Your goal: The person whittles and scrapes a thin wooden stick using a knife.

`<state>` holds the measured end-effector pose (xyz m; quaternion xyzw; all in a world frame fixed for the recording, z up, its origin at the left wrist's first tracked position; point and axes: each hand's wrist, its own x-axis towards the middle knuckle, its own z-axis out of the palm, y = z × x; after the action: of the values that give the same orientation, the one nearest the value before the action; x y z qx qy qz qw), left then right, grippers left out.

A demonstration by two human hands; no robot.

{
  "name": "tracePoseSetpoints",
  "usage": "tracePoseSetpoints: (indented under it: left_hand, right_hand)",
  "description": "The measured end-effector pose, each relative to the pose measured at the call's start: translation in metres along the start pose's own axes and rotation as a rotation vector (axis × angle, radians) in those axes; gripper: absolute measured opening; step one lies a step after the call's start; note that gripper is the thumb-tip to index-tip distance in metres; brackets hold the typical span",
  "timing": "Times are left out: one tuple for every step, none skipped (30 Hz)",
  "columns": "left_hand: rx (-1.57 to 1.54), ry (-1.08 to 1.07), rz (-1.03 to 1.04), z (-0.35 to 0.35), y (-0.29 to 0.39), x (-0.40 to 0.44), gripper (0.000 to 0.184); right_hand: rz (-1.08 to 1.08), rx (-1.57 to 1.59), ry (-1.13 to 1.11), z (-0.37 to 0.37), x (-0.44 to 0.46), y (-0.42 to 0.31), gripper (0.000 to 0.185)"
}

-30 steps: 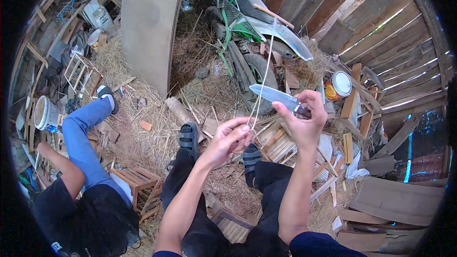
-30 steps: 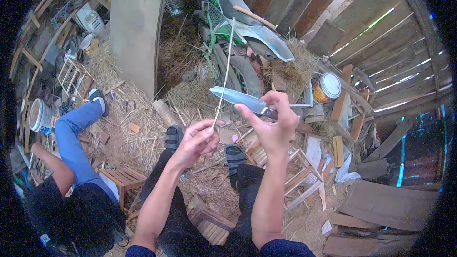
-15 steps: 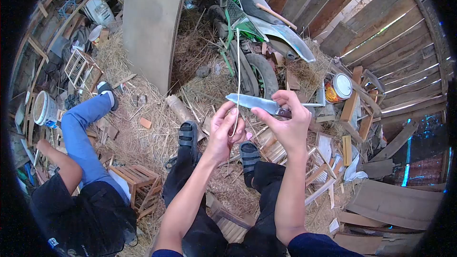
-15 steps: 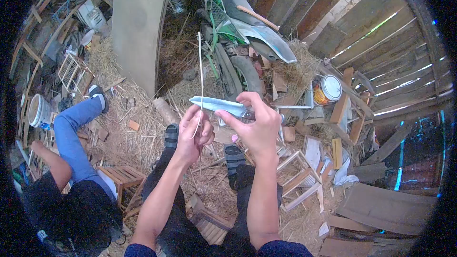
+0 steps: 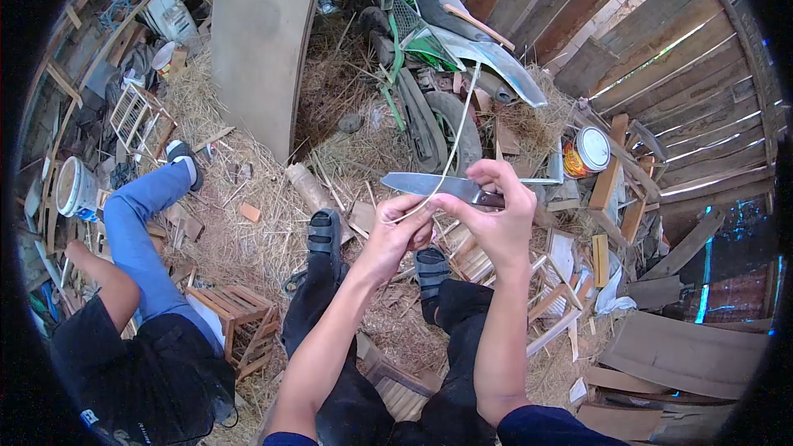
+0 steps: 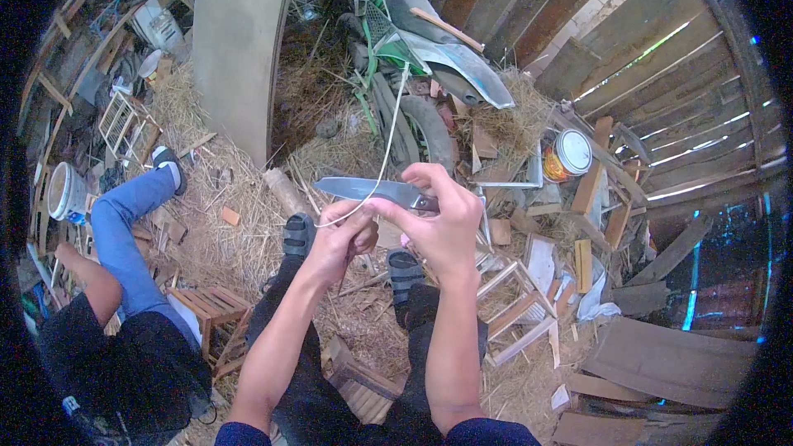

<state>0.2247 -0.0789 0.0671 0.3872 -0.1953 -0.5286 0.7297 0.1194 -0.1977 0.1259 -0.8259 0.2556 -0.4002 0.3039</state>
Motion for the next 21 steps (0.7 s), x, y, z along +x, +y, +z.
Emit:
tracePoseSetpoints:
  left_hand:
    - [-0.026, -0.005, 0.000, 0.000, -0.003, -0.001, 0.019]
    - [-0.052, -0.010, -0.002, -0.002, -0.008, -0.003, 0.018]
    - [-0.077, -0.016, -0.003, -0.002, -0.010, -0.003, 0.018]
    - [-0.059, -0.031, -0.001, -0.002, -0.010, -0.003, 0.018]
    - [-0.042, -0.047, 0.001, -0.001, -0.007, -0.005, 0.019]
    - [-0.024, -0.062, 0.003, -0.001, -0.005, -0.005, 0.019]
    - [-0.015, -0.078, -0.005, -0.002, -0.006, -0.006, 0.020]
    - [-0.005, -0.093, -0.013, -0.003, -0.007, -0.007, 0.020]
    - [0.004, -0.109, -0.022, -0.004, -0.007, -0.007, 0.021]
    - [0.022, -0.102, -0.032, -0.003, -0.005, -0.007, 0.023]
    - [0.040, -0.093, -0.040, -0.001, -0.002, -0.008, 0.025]
    - [0.057, -0.084, -0.048, 0.000, 0.001, -0.009, 0.028]
    - [0.066, -0.087, -0.057, 0.001, 0.001, -0.009, 0.030]
    - [0.078, -0.090, -0.065, 0.000, 0.002, -0.010, 0.032]
    - [0.088, -0.091, -0.072, -0.001, 0.002, -0.012, 0.034]
    - [0.106, -0.098, -0.080, -0.001, 0.001, -0.013, 0.035]
    - [0.123, -0.108, -0.087, -0.002, 0.000, -0.013, 0.035]
    - [0.140, -0.117, -0.095, -0.002, -0.001, -0.013, 0.036]
    - [0.136, -0.109, -0.103, -0.002, -0.002, -0.012, 0.037]
    - [0.132, -0.101, -0.111, -0.002, -0.003, -0.010, 0.037]
    - [0.130, -0.093, -0.121, -0.002, -0.003, -0.009, 0.038]
  right_hand:
    - [0.017, -0.001, -0.016, -0.003, 0.000, 0.000, 0.043]
    - [0.035, -0.002, -0.032, -0.008, -0.001, -0.003, 0.042]
    - [0.054, -0.003, -0.046, -0.011, -0.002, -0.003, 0.042]
    - [0.039, -0.013, -0.048, -0.013, -0.002, -0.001, 0.042]
    - [0.026, -0.024, -0.050, -0.016, -0.003, 0.000, 0.042]
    - [0.012, -0.035, -0.051, -0.018, -0.003, 0.002, 0.042]
    - [-0.044, -0.054, -0.040, -0.021, -0.003, 0.005, 0.042]
    - [-0.100, -0.073, -0.028, -0.023, -0.002, 0.009, 0.043]
    - [-0.156, -0.093, -0.016, -0.025, -0.001, 0.012, 0.043]
    - [-0.166, -0.103, 0.004, -0.028, -0.002, 0.015, 0.042]
    - [-0.177, -0.113, 0.022, -0.030, -0.002, 0.017, 0.042]
    - [-0.188, -0.122, 0.040, -0.032, -0.002, 0.020, 0.042]
    - [-0.164, -0.109, 0.083, -0.036, -0.003, 0.024, 0.042]
    - [-0.141, -0.095, 0.127, -0.039, -0.004, 0.030, 0.042]
    - [-0.118, -0.080, 0.170, -0.044, -0.004, 0.034, 0.043]
    - [-0.050, -0.123, 0.188, -0.052, -0.005, 0.034, 0.044]
    - [-0.022, -0.107, 0.225, -0.056, -0.005, 0.040, 0.042]
    - [0.008, -0.091, 0.262, -0.057, -0.004, 0.042, 0.040]
    - [0.027, -0.135, 0.241, -0.057, -0.004, 0.041, 0.040]
    - [0.048, -0.179, 0.221, -0.056, -0.004, 0.037, 0.039]
    - [0.070, -0.222, 0.201, -0.055, -0.004, 0.033, 0.039]
